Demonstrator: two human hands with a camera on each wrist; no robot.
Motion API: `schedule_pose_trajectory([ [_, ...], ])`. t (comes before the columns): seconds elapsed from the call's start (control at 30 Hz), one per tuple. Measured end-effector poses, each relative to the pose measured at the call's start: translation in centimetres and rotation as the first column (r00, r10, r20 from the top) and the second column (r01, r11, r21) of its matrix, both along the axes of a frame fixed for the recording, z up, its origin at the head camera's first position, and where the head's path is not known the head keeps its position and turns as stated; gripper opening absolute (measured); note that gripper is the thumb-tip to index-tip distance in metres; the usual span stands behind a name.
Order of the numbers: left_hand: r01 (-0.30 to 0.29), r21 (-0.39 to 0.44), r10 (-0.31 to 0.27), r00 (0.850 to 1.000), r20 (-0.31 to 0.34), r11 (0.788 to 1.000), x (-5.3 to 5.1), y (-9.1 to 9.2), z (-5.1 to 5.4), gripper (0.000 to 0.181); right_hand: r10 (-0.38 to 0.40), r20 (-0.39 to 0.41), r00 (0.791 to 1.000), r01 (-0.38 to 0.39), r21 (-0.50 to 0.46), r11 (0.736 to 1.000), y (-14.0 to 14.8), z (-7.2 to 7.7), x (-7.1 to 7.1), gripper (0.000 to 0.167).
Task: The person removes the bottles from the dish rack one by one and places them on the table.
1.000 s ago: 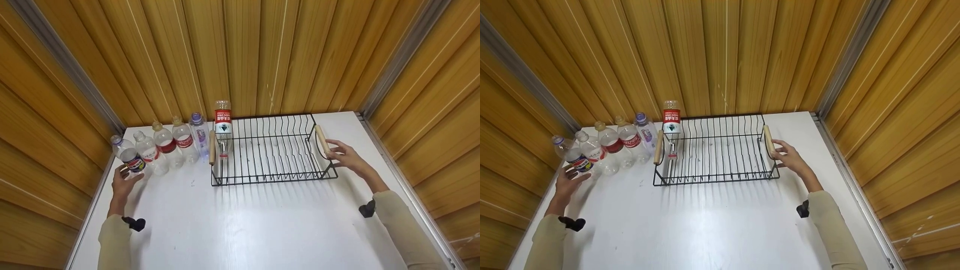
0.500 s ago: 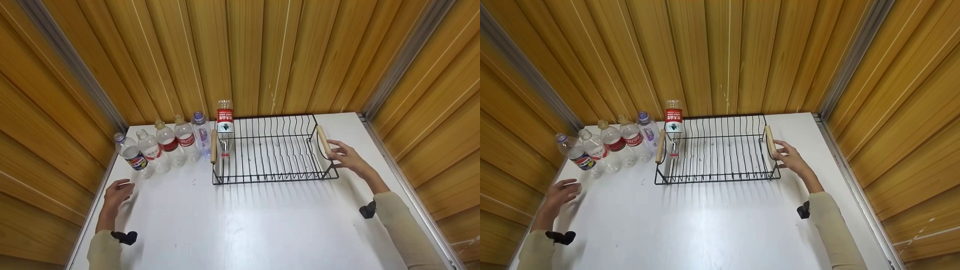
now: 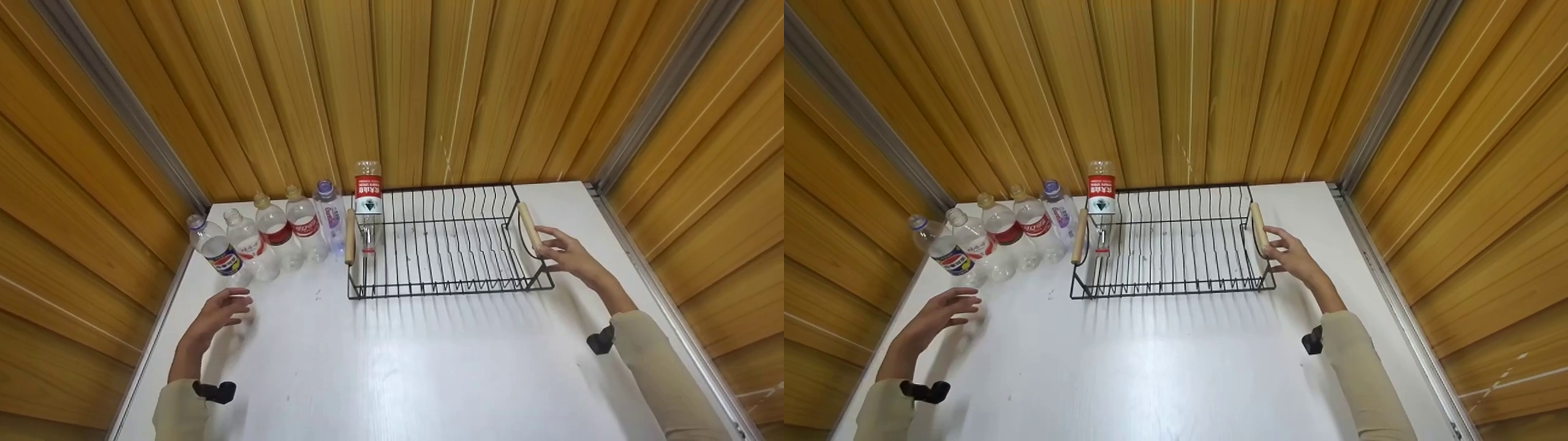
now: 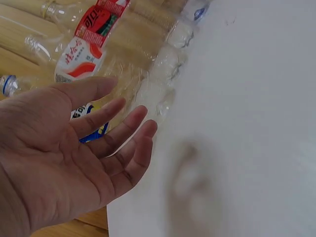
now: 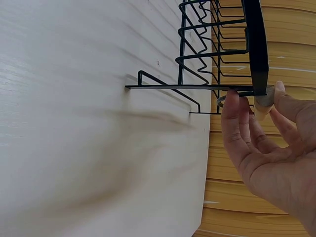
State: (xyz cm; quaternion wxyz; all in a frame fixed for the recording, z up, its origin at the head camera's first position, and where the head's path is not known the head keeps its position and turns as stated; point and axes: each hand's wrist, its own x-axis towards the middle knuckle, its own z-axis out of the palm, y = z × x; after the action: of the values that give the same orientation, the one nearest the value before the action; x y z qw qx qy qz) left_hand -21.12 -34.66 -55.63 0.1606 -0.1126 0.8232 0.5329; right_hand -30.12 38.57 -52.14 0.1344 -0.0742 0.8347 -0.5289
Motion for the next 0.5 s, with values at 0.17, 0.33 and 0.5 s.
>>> schedule_pose_trajectory([
  [0.17,0.101,0.018,-0.101,0.995,-0.016,0.995,-0.9,1.9,0.8,0.054,0.010,0.002,1.000,-0.010,-0.012,1.000,0.0,0.0,-0.1,0.063],
  [0.33,0.188,0.034,-0.187,0.981,-0.047,0.982,-1.6,3.9,1.6,0.052,0.002,0.006,1.000,-0.002,-0.032,0.999,0.1,0.1,-0.1,0.063],
  [0.5,0.267,0.050,-0.262,0.962,-0.076,0.963,-2.2,6.0,2.2,0.056,0.001,0.004,1.000,-0.001,-0.027,1.000,0.1,0.0,-0.1,0.063],
])
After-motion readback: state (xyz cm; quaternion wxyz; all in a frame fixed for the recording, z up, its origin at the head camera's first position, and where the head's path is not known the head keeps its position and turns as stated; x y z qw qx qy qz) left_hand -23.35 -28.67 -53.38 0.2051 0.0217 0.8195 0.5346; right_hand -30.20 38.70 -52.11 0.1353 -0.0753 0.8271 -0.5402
